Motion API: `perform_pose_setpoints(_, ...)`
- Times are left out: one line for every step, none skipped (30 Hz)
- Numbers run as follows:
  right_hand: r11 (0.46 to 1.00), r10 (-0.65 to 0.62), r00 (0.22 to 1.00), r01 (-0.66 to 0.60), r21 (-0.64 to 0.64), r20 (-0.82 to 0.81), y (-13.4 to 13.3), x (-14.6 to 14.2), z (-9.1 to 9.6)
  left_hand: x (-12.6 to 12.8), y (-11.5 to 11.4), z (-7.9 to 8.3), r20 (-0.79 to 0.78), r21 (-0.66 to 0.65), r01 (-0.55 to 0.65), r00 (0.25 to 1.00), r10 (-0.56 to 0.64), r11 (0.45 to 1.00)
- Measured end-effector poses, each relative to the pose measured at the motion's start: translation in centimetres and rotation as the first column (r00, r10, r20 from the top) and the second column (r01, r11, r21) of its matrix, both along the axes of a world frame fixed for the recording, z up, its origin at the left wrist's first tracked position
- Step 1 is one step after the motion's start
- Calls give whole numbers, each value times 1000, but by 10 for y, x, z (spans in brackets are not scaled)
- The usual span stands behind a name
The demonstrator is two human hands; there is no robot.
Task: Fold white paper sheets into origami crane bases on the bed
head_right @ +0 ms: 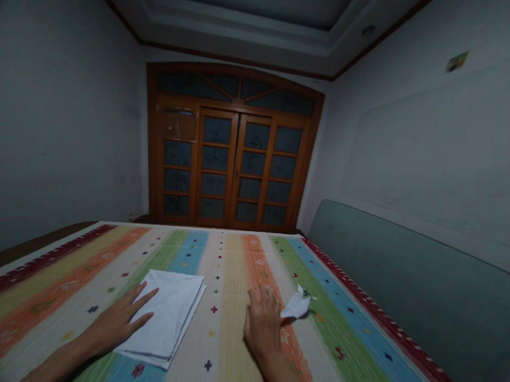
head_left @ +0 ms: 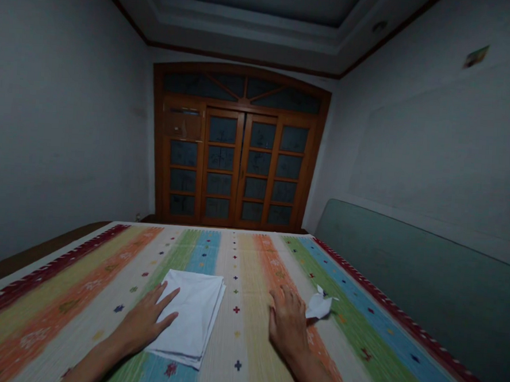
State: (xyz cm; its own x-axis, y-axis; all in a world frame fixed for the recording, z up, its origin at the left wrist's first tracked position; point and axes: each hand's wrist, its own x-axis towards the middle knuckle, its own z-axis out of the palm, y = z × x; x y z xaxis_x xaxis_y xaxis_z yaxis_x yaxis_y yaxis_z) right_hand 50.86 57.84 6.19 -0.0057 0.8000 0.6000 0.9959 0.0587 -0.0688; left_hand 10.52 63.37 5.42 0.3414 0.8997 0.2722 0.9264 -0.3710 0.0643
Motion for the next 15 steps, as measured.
perform_pose_setpoints(999,-43,999,43,-23,22,3,4,4,0,0,-1,-2,3,-2,1000,2,1000)
perform_pose_setpoints(995,-88,995,91,-50,46,6,8,8,0,1,-2,-7,3,-3,1000,3,1000)
perform_pose_setpoints(987,-135,989,140,-79,68,9,12,12,0,1,-2,-13,2,-3,1000,3,1000)
perform_pose_setpoints(977,-174,980,184,-110,95,10,16,16,0,1,-3,-18,1,0,1000,0,1000)
perform_pose_setpoints(962,-216,970,231,-143,114,12,20,19,-1,1,-3,-21,0,5,1000,-5,1000)
perform_pose_setpoints(947,-247,960,268,-178,130,13,24,22,-1,1,-4,-23,0,11,1000,-11,1000)
perform_pose_setpoints(939,-262,955,285,-194,135,14,28,24,-1,2,-4,-25,1,18,1000,-18,1000)
perform_pose_setpoints(931,-276,951,300,-208,137,14,32,25,-2,2,-5,-25,5,24,999,-24,1000)
perform_pose_setpoints(923,-289,948,314,-222,136,15,36,25,-2,2,-5,-24,9,28,999,-28,1000)
perform_pose_setpoints(916,-301,944,325,-233,133,15,39,25,-2,2,-5,-23,12,30,999,-30,999)
perform_pose_setpoints(910,-312,941,335,-244,130,16,42,24,-2,2,-5,-22,14,30,999,-30,999)
perform_pose_setpoints(905,-318,939,341,-255,129,16,44,22,-2,1,-5,-22,13,29,999,-29,1000)
perform_pose_setpoints(901,-320,939,343,-265,128,17,45,20,-1,0,-4,-24,8,26,999,-26,1000)
perform_pose_setpoints(900,-316,940,340,-273,129,17,46,18,-1,-1,-3,-30,0,22,999,-22,1000)
perform_pose_setpoints(900,-309,942,334,-280,131,17,45,16,0,-2,-1,-38,-9,18,999,-18,1000)
